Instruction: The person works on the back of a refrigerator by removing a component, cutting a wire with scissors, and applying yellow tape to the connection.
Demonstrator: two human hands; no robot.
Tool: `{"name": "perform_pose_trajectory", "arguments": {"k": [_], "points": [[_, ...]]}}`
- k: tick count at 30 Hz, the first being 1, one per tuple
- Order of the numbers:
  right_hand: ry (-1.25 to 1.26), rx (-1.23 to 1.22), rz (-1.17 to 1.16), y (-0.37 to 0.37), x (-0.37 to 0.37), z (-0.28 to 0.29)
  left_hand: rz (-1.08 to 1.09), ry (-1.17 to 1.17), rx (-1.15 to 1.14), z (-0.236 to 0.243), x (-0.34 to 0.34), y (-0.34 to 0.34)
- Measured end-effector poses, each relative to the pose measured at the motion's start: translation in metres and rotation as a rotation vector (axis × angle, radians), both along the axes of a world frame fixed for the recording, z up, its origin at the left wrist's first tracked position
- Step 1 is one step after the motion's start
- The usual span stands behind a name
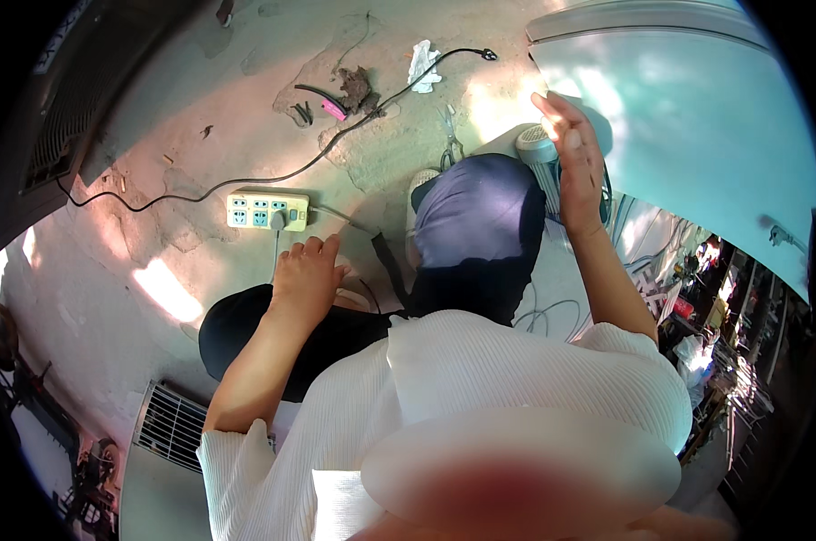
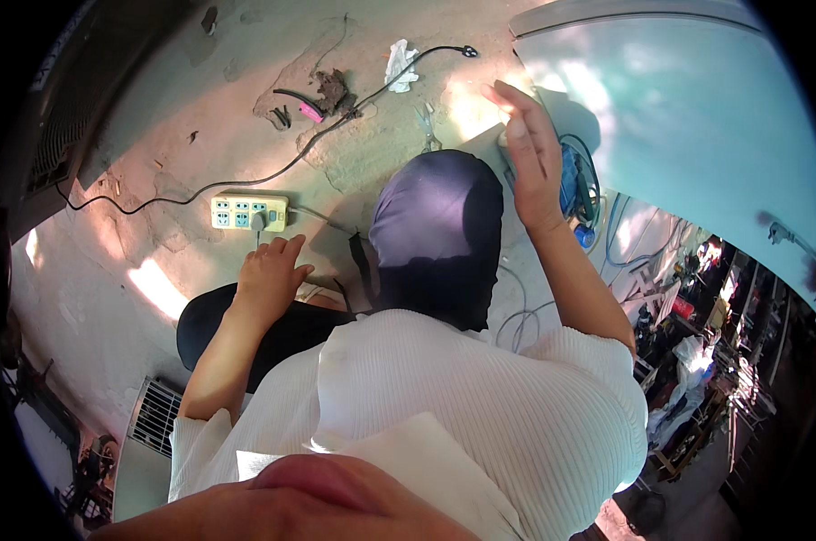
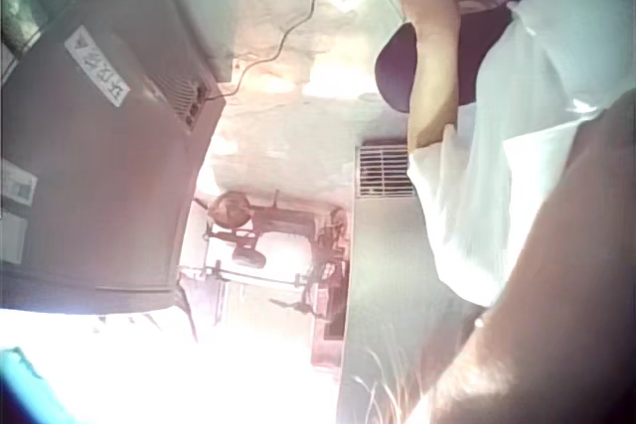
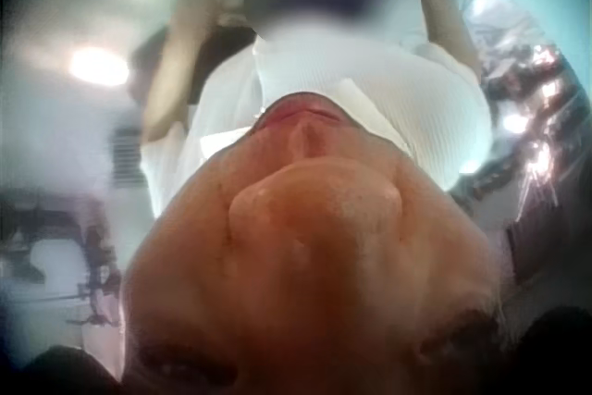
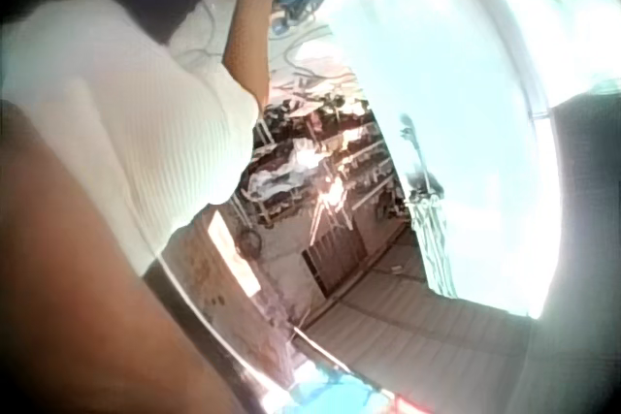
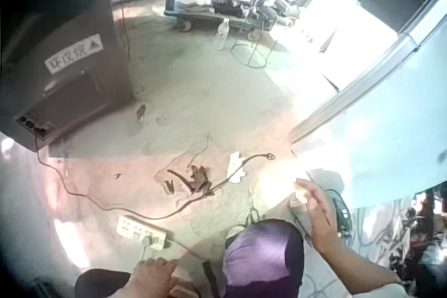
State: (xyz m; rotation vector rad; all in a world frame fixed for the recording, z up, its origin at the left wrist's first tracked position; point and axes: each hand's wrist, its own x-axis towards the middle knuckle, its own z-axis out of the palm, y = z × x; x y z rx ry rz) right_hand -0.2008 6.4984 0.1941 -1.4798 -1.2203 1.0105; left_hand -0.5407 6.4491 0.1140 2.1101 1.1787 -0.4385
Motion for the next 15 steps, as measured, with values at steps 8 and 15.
{"name": "perform_pose_trajectory", "arguments": {"k": [8, 15], "points": [[-0.704, 0.156, 0.816, -0.007, 0.007, 0.069, 0.109, -0.397, -0.280, 0.006, 0.057, -0.008], [-0.813, -0.085, 0.797, -0.031, 0.017, 0.086, 0.254, -0.305, -0.361, 0.001, 0.076, -0.031]]}}
